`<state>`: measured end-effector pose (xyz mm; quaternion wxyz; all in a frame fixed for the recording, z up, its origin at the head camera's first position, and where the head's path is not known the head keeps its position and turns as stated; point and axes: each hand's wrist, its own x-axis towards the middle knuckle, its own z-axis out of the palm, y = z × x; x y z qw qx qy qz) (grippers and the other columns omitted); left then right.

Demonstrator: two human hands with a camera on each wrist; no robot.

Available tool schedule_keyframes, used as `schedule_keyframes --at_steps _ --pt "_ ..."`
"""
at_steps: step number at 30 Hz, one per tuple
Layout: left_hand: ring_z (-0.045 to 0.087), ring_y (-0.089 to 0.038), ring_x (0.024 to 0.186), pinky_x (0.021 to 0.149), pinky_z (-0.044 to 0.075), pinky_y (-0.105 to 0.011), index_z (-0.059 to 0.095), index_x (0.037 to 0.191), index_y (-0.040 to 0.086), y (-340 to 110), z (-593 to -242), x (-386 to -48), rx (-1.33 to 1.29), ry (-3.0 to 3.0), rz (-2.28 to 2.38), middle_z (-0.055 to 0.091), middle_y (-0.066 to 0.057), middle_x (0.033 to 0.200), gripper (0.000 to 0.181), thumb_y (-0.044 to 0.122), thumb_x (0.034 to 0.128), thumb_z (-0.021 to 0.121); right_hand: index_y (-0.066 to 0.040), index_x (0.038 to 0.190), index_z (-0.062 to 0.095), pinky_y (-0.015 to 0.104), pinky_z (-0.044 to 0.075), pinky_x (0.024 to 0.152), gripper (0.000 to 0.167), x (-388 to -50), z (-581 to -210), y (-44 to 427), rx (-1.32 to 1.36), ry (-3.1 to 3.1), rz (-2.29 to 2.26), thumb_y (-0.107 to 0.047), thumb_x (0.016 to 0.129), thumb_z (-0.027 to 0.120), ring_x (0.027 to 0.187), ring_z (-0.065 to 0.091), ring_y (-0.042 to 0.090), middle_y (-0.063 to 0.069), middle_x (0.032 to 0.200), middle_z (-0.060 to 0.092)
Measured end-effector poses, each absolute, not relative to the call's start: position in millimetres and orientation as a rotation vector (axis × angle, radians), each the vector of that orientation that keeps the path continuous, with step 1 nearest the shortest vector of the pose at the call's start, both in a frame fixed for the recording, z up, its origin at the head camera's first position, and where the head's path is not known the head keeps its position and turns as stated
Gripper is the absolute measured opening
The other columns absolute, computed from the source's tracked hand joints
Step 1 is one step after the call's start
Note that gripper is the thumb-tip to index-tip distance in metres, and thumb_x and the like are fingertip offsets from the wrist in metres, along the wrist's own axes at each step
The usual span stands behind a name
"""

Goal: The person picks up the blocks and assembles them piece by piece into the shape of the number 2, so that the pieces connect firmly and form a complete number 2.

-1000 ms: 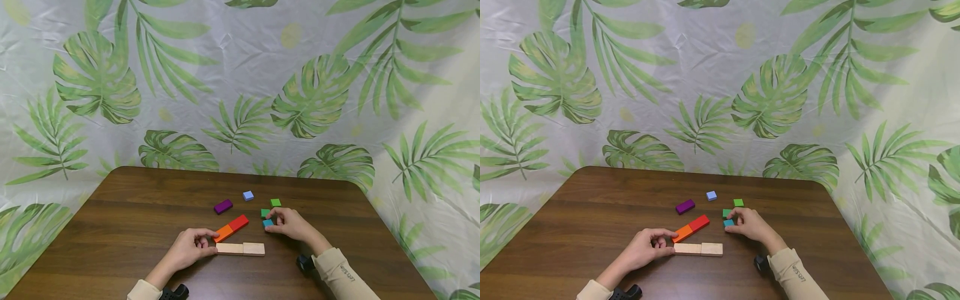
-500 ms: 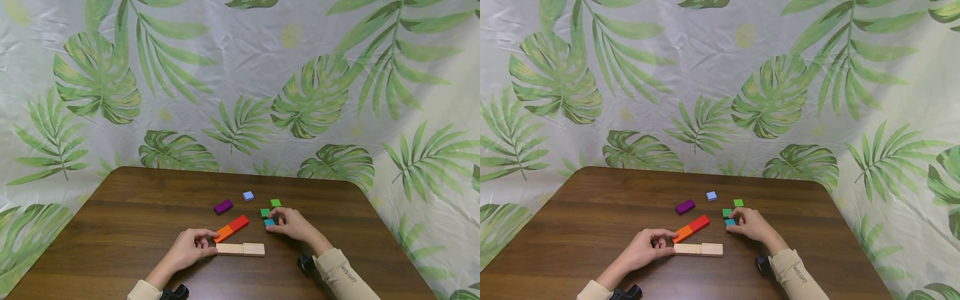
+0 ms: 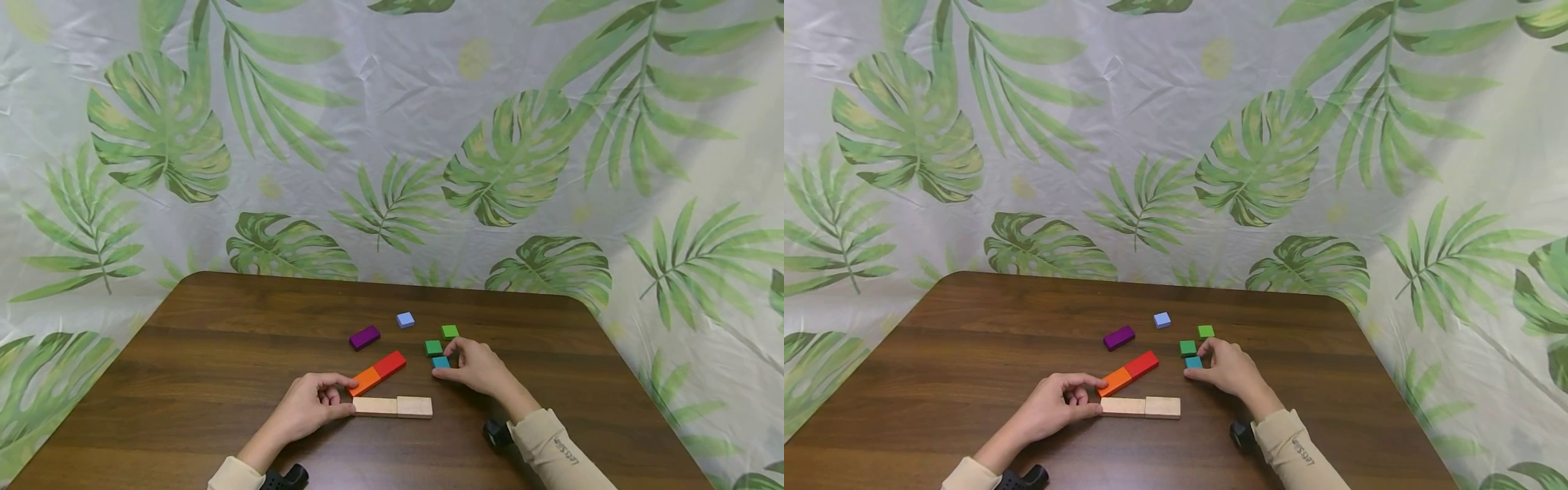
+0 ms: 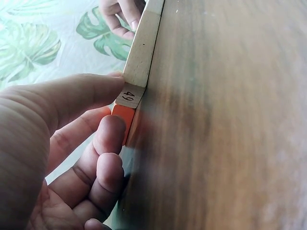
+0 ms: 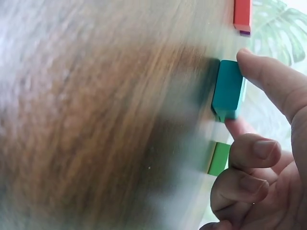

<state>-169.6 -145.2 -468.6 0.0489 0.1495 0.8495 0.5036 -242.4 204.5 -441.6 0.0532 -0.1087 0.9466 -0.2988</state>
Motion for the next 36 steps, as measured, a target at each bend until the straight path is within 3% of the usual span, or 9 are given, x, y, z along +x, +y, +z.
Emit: schedule_keyframes --at_steps 11,24,36 --pt "0.044 0.0 0.059 0.056 0.037 -0.019 0.082 0.116 0.015 -145.8 -466.7 -169.7 0.46 2.569 1.547 0.062 0.007 0.071 0.031 0.021 0.0867 0.09 -0.009 0.124 0.074 0.023 0.037 0.054 0.036 -244.3 -440.9 204.7 -0.538 2.761 -0.957 -0.027 0.094 0.085 0.052 0.041 0.007 -0.005 0.061 0.046" --pt "0.044 0.0 0.059 0.056 0.036 -0.019 0.082 0.115 0.014 -145.7 -466.0 -169.1 0.454 2.577 1.544 0.061 0.006 0.072 0.031 0.021 0.0861 0.091 -0.012 0.11 0.07 0.027 0.036 0.055 0.041 -237.9 -435.6 201.7 -0.346 2.851 -0.879 -0.038 0.086 0.091 0.058 0.046 0.012 -0.001 0.067 0.053" --pt "0.044 0.0 0.059 0.056 0.037 -0.019 0.082 0.115 0.016 -145.0 -467.5 -169.5 0.448 2.582 1.527 0.061 0.007 0.072 0.03 0.02 0.0868 0.09 -0.013 0.117 0.077 0.025 0.035 0.052 0.034 -241.7 -436.4 204.4 -0.43 2.81 -0.937 -0.03 0.089 0.089 0.055 0.044 0.01 -0.005 0.063 0.049"
